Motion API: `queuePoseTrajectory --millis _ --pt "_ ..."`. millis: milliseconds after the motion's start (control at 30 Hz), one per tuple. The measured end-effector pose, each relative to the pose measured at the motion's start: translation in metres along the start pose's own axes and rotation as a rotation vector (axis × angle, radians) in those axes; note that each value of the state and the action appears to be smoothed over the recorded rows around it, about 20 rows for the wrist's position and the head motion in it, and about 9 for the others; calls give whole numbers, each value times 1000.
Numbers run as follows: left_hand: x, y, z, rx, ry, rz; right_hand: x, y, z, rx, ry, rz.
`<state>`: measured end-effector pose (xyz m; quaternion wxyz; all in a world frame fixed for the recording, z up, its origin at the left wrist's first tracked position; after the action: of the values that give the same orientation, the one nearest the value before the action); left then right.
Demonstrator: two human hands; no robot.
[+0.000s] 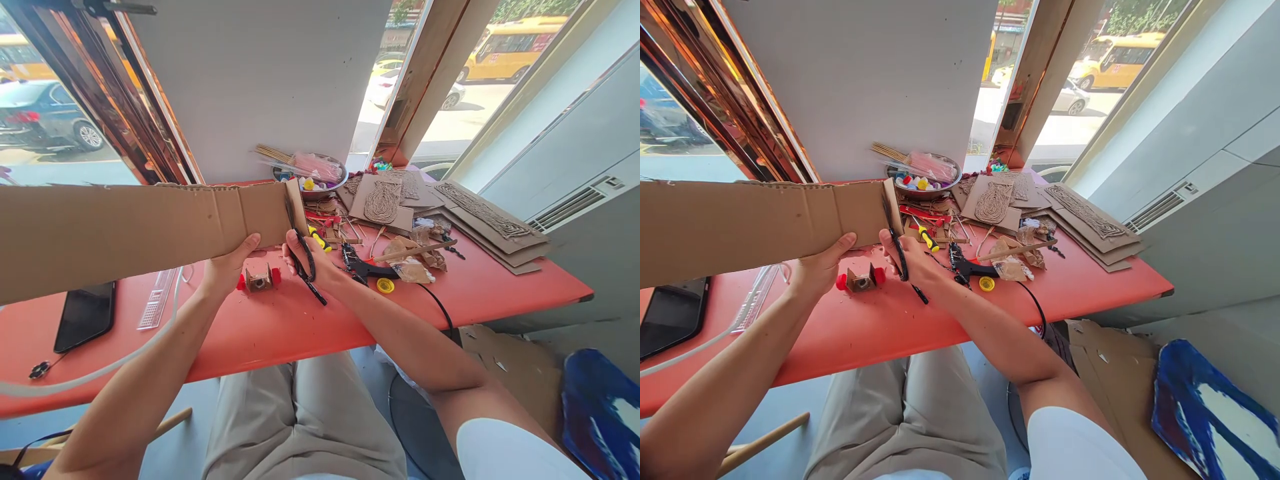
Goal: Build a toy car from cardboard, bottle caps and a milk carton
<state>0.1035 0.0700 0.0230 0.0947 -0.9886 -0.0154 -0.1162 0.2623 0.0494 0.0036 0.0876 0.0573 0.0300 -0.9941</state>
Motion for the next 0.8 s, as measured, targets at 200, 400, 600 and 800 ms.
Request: queuePoseTrajectory --millis 200,400,600,800 --pt "-1 2 1 16 15 -35 -1 5 9 -53 13 -58" --pt "0 1 -1 17 3 -32 2 2 5 -4 -3 -31" --pt "1 2 -3 -13 -26 10 -4 -3 0 19 24 -56" --pt "4 1 -1 -16 42 1 -4 1 5 -23 49 -100"
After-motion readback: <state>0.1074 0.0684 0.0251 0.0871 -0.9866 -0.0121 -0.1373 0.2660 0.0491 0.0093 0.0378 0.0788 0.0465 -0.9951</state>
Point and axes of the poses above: each hand's wrist, its own y-axis away from the middle knuckle, its own x-axis out of the palm, z = x × y, the point moved 8 cm from there along -y, towards the middle knuckle, and after that the axes turned 4 degrees about y, right-handed, at the moved point
